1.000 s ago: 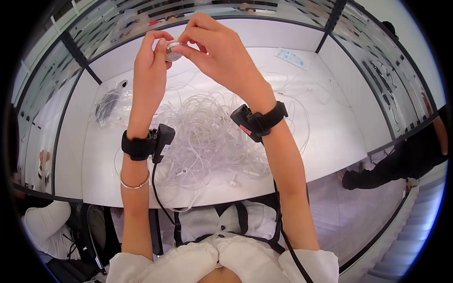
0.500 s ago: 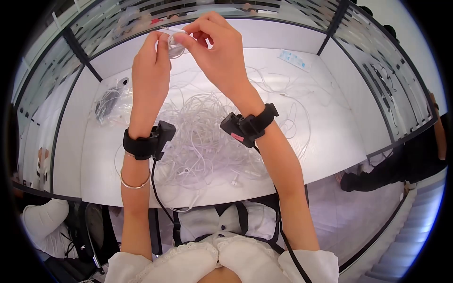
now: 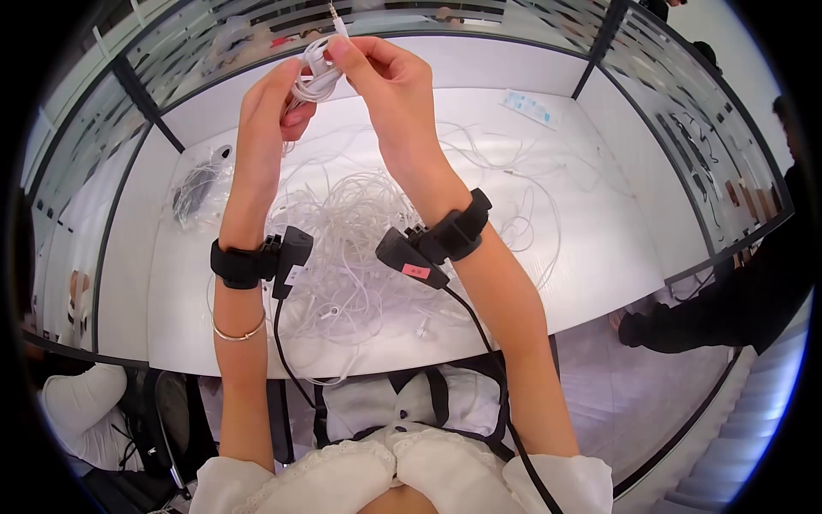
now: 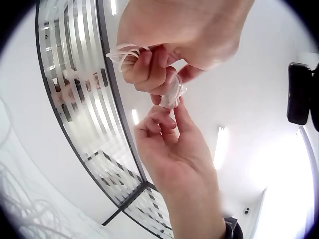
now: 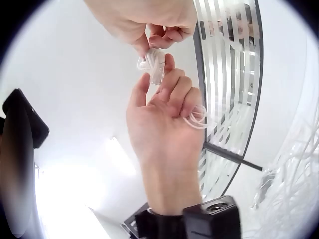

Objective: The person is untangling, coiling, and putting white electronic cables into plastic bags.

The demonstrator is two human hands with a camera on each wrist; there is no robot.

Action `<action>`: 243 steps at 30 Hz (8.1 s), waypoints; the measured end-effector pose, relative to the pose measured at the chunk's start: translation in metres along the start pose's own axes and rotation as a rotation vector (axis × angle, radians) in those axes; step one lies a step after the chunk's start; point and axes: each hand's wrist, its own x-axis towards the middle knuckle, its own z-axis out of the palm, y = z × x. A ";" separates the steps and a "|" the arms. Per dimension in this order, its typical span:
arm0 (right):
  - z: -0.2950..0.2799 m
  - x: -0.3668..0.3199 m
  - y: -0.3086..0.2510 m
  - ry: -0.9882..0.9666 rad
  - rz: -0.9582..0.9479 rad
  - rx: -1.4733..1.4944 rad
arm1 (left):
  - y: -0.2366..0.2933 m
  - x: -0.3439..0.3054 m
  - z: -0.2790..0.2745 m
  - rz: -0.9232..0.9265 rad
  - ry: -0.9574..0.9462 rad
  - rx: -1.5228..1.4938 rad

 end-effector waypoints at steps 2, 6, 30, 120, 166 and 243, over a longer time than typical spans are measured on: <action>0.000 -0.001 -0.001 -0.004 0.085 0.105 | 0.001 -0.001 0.002 0.011 -0.039 0.000; -0.004 -0.002 0.001 -0.056 0.208 0.290 | 0.001 0.000 0.000 -0.005 -0.056 -0.082; -0.012 0.004 0.003 -0.095 0.213 0.182 | -0.001 0.003 -0.011 -0.269 -0.111 -0.399; -0.024 0.010 -0.032 -0.521 0.081 -0.333 | 0.001 -0.002 -0.011 -0.044 -0.465 0.068; -0.016 0.010 -0.023 -0.338 0.401 0.172 | -0.038 -0.001 0.003 -0.467 -0.723 0.183; -0.097 -0.051 -0.036 -0.346 0.680 -0.071 | 0.044 -0.022 -0.063 -0.234 -0.419 0.093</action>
